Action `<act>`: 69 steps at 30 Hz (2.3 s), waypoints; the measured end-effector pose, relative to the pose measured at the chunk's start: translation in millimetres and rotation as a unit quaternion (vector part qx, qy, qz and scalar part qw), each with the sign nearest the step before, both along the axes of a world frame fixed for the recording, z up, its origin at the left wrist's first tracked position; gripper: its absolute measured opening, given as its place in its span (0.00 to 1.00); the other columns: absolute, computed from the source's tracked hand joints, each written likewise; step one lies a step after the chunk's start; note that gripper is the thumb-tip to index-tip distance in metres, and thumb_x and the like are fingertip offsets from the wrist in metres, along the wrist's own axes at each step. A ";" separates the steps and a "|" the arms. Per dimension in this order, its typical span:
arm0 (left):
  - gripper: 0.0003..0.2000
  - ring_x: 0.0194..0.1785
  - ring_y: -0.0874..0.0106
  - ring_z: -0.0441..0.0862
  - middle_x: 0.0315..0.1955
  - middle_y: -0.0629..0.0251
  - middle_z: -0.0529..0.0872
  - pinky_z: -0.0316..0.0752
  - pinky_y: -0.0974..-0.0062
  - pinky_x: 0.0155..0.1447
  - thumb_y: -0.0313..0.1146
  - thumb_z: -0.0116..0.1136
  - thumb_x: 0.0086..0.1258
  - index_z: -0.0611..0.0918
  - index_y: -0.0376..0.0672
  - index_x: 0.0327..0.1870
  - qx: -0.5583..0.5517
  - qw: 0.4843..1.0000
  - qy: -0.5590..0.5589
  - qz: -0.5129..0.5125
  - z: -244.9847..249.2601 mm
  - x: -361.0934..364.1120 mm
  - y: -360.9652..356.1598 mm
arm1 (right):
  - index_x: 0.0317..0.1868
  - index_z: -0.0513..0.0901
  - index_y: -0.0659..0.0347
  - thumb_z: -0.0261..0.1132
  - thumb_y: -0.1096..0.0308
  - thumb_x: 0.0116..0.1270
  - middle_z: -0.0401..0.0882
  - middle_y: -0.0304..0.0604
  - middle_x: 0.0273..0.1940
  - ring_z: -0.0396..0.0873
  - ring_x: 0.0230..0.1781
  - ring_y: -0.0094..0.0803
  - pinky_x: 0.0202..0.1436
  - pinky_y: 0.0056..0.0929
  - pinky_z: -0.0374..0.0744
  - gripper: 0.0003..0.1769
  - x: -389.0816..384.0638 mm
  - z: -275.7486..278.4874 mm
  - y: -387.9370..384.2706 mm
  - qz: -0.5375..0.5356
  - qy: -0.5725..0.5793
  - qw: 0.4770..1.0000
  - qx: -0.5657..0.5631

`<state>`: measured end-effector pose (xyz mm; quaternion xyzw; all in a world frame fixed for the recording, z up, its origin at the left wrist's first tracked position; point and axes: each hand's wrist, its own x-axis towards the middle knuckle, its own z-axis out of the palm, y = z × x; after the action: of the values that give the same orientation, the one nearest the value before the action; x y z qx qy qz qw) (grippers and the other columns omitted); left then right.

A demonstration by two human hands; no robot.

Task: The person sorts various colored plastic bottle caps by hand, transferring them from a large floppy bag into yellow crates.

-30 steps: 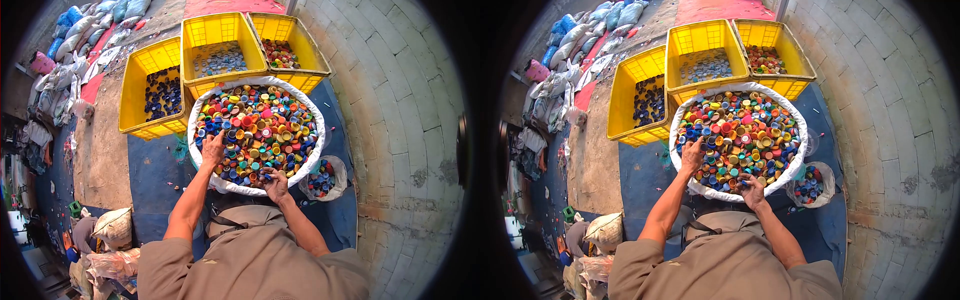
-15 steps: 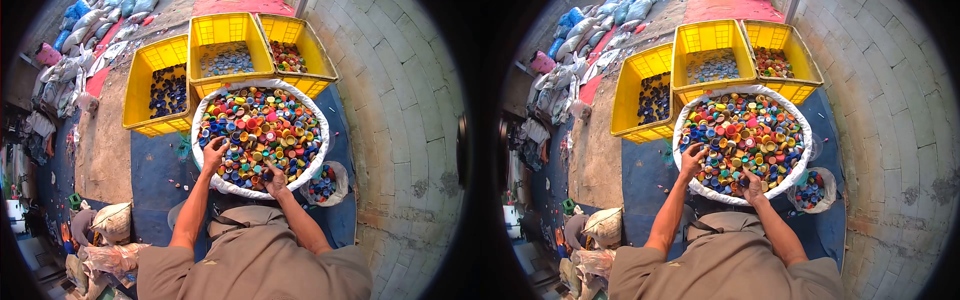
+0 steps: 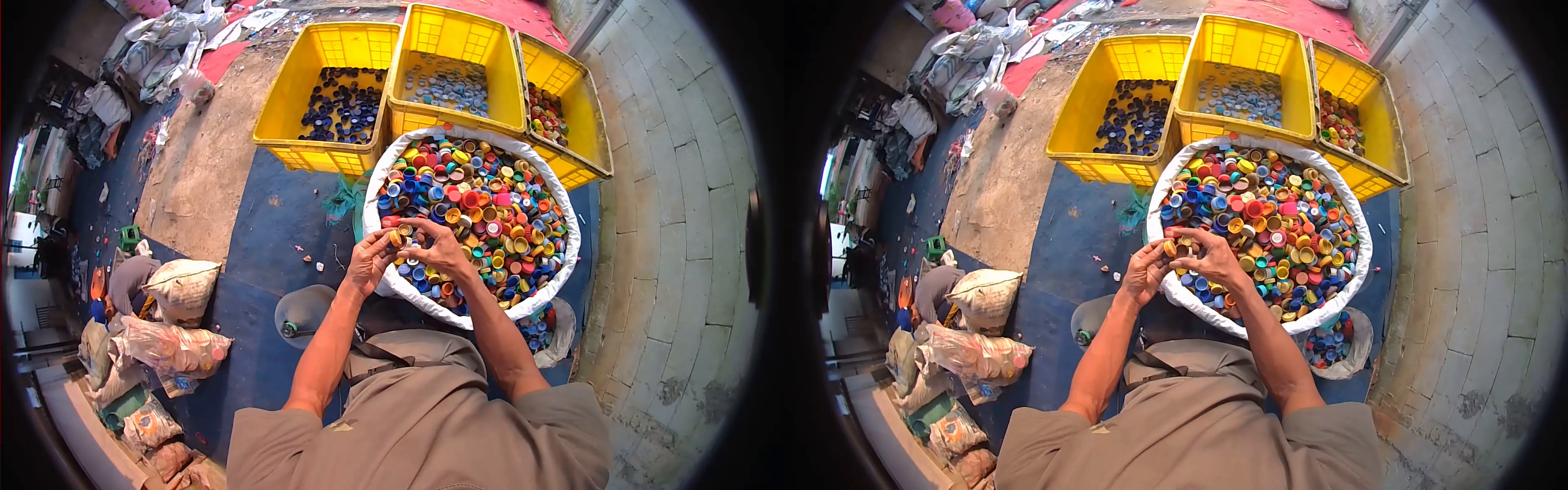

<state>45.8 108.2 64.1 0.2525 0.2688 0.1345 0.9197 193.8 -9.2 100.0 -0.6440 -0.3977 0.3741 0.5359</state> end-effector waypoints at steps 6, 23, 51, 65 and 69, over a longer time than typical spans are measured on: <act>0.14 0.43 0.71 0.84 0.42 0.60 0.85 0.83 0.73 0.49 0.32 0.55 0.73 0.77 0.34 0.54 -0.022 0.999 -0.006 0.036 -16.1 -6.8 -7.3 | 0.49 0.84 0.59 0.76 0.61 0.52 0.76 0.37 0.32 0.73 0.32 0.25 0.37 0.27 0.74 0.24 -18.2 -21.6 2.1 -0.072 -0.059 0.996 -0.007; 0.08 0.33 0.75 0.80 0.27 0.74 0.79 0.80 0.70 0.38 0.41 0.53 0.73 0.76 0.50 0.34 -0.079 0.991 0.087 0.071 -43.8 -29.1 -22.3 | 0.38 0.81 0.56 0.66 0.69 0.57 0.74 0.51 0.41 0.80 0.39 0.51 0.40 0.45 0.79 0.08 41.3 -81.2 -21.4 -0.184 -0.345 0.894 -0.218; 0.30 0.54 0.53 0.80 0.50 0.52 0.82 0.75 0.61 0.56 0.27 0.68 0.54 0.71 0.43 0.61 0.745 0.630 0.207 -0.078 -50.6 101.9 63.5 | 0.45 0.76 0.58 0.63 0.69 0.69 0.79 0.35 0.34 0.73 0.23 0.21 0.43 0.33 0.81 0.07 -12.0 -69.2 -115.2 -0.158 0.596 0.773 0.150; 0.22 0.47 0.51 0.81 0.43 0.50 0.83 0.76 0.59 0.50 0.33 0.67 0.56 0.77 0.38 0.52 0.766 0.595 0.201 -0.138 -74.3 148.9 77.6 | 0.62 0.68 0.56 0.67 0.68 0.63 0.77 0.44 0.45 0.73 0.29 0.25 0.42 0.32 0.79 0.28 -32.6 -49.5 -137.6 -0.203 0.605 0.755 0.152; 0.16 0.29 0.73 0.78 0.29 0.66 0.80 0.75 0.76 0.34 0.42 0.55 0.71 0.80 0.37 0.48 0.349 0.923 0.146 -0.070 -47.8 128.4 66.9 | 0.63 0.68 0.59 0.60 0.65 0.62 0.77 0.48 0.47 0.77 0.34 0.33 0.43 0.34 0.78 0.28 -32.9 -35.0 -123.0 -0.234 0.635 0.727 0.115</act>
<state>174.2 175.1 16.4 0.5925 0.3179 0.1163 0.7310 160.9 -132.1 65.0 -0.2623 0.1584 0.5097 0.8039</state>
